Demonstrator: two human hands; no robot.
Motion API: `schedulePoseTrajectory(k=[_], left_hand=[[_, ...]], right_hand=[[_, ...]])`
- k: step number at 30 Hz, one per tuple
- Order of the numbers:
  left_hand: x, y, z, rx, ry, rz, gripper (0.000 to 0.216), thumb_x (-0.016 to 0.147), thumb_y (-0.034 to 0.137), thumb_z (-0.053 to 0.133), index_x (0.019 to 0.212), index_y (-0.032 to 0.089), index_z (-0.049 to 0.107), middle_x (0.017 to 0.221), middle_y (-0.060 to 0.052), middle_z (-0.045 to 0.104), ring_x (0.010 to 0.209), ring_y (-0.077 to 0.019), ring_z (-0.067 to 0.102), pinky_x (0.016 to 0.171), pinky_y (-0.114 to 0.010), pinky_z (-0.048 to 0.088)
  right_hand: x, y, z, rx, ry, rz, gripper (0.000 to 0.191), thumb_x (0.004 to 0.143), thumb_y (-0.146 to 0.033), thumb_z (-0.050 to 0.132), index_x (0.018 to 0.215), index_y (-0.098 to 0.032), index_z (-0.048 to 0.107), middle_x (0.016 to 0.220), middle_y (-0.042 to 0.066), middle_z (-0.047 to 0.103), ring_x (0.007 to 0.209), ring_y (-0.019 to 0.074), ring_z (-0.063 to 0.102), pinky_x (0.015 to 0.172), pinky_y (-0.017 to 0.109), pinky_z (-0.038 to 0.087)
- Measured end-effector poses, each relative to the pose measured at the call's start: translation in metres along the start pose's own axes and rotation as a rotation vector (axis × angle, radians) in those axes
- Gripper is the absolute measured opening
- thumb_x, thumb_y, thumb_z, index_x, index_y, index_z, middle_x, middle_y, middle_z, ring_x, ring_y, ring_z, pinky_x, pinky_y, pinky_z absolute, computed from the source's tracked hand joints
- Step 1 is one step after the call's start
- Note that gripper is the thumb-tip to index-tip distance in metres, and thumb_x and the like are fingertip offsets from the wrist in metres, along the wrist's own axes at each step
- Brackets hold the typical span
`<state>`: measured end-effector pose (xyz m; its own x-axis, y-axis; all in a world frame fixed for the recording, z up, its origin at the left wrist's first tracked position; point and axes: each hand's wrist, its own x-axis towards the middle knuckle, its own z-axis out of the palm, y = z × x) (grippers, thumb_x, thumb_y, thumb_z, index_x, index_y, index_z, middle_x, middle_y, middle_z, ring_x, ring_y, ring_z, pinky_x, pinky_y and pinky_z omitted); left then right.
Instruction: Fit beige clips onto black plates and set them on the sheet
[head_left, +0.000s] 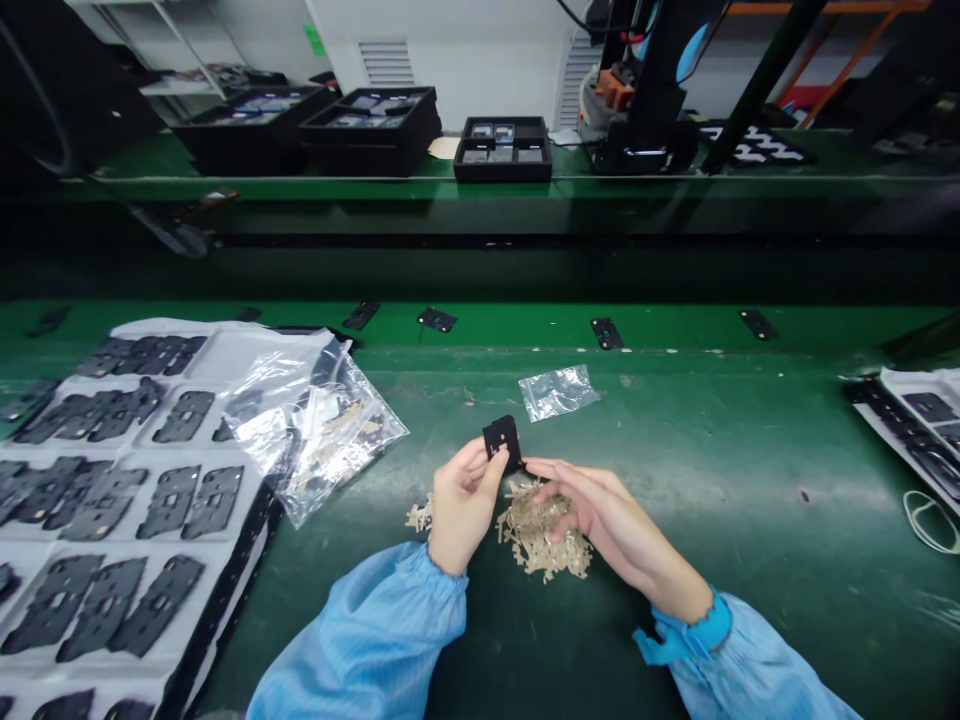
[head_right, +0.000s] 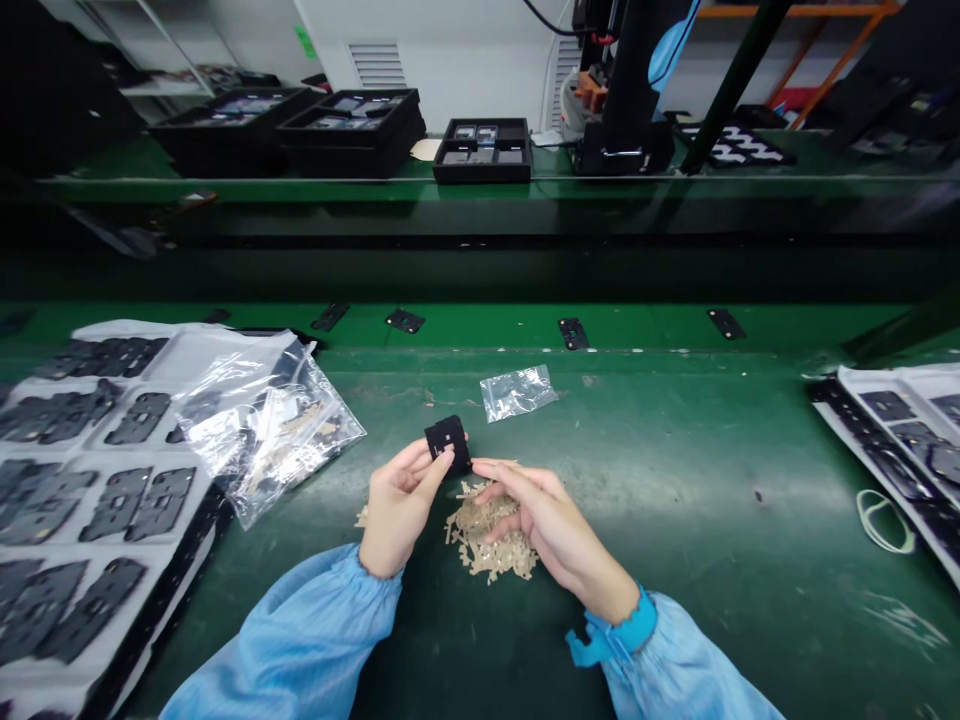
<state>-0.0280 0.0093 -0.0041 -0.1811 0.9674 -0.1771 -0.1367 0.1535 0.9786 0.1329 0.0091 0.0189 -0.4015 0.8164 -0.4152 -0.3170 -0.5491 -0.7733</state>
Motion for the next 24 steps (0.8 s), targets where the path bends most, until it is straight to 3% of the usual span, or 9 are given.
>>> schedulePoseTrajectory(k=[12,18,24], left_hand=[[-0.0012,0.0010,0.0004,0.025,-0.009,0.008,0.028,0.078,0.027,0.064,0.103,0.013,0.065,0.103,-0.009,0.071,0.095,-0.0209,0.067,0.088,-0.028,0.052],[-0.0007,0.0000,0.0000,0.013,-0.009,0.016,0.028,0.078,0.026,0.064,0.103,0.014,0.065,0.102,-0.009,0.071,0.095,-0.0208,0.067,0.088,-0.028,0.052],[-0.0007,0.0003,0.0001,0.007,-0.009,0.016,0.027,0.078,0.026,0.065,0.102,0.014,0.065,0.101,-0.008,0.072,0.095,-0.0204,0.067,0.087,-0.028,0.052]], right_hand=[[0.0005,-0.0004,-0.0001,0.003,-0.001,0.019,0.026,0.084,-0.033,0.058,0.099,-0.018,0.071,0.120,0.012,0.058,0.083,0.0177,0.056,0.046,0.022,0.053],[-0.0006,-0.0010,-0.0003,-0.008,0.011,0.009,0.028,0.085,-0.034,0.057,0.103,-0.017,0.070,0.087,0.010,0.064,0.081,0.0186,0.057,0.045,0.021,0.053],[-0.0005,-0.0015,0.0001,-0.021,0.018,0.012,0.028,0.085,-0.034,0.057,0.102,-0.015,0.070,0.090,0.011,0.064,0.081,0.0185,0.057,0.043,0.020,0.051]])
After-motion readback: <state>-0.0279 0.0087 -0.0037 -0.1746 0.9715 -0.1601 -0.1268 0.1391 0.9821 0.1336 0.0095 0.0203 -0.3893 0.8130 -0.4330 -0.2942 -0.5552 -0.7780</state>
